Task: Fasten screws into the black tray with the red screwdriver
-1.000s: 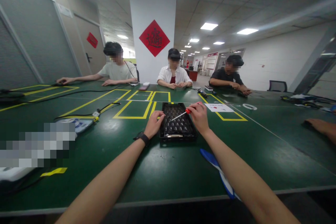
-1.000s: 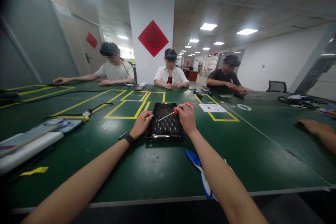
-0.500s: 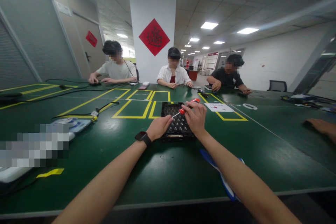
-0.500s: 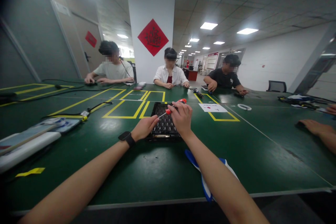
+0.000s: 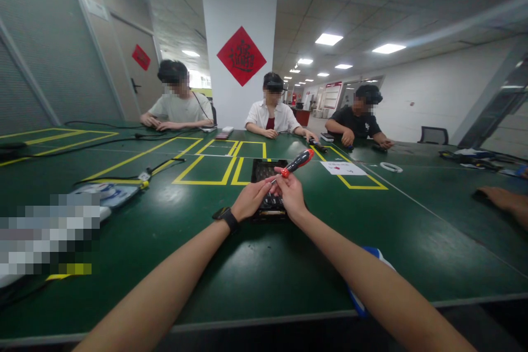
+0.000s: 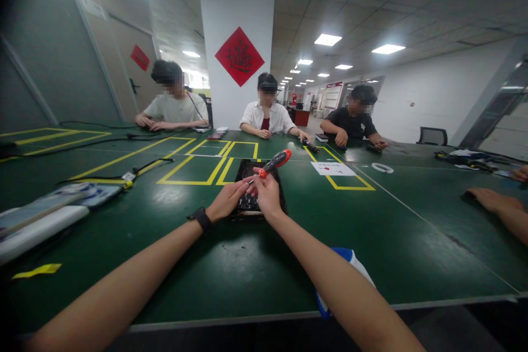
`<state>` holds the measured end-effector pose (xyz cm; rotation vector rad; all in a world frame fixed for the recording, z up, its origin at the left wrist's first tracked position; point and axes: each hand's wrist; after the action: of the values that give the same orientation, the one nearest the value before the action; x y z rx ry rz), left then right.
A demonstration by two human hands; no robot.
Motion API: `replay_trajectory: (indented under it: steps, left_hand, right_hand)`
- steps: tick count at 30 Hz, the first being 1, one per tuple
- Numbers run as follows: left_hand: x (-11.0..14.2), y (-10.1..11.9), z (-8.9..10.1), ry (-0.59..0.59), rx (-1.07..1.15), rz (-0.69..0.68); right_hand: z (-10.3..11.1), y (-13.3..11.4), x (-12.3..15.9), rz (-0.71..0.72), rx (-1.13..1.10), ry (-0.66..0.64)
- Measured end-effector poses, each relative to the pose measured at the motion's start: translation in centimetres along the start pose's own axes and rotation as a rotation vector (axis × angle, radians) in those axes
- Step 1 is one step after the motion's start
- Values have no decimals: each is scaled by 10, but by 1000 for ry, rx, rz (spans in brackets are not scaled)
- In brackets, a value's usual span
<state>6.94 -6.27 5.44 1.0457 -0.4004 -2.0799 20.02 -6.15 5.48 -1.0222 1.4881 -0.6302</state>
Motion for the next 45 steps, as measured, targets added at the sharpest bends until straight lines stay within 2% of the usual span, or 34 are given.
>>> replay_trajectory:
  steps: [6,12,19,23,31,33,39,45]
  left_hand:
    - [1,-1,2,66,77,5]
    - [-2,-13,-3,-42,311,65]
    - [-3,-19,2,-215,535,156]
    - [-4,-22,3,-242,529,107]
    - [-7,-25,10,-406,581,38]
    - [-7,-23,11,-413,579,53]
    - [-4,-20,10,-301,605,175]
    - [-4,-26,9,-363,636,178]
  right_hand:
    - [2,7,2,-13,35,77]
    - [0,1,6,17,85,61]
    - [-4,-2,8,24,81,59]
    - [-3,-2,8,46,62,54]
    - [0,-2,5,8,-52,-34]
    - [2,-2,4,1,-89,-30]
    - [2,1,2,8,-86,0]
    - [2,0,4,-1,-72,-47]
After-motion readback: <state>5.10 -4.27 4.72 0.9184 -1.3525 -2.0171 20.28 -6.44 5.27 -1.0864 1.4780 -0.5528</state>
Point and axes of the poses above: each hand's wrist, its own x-axis away from the middle knuckle, its own z-axis out of the back of the hand, y = z × x
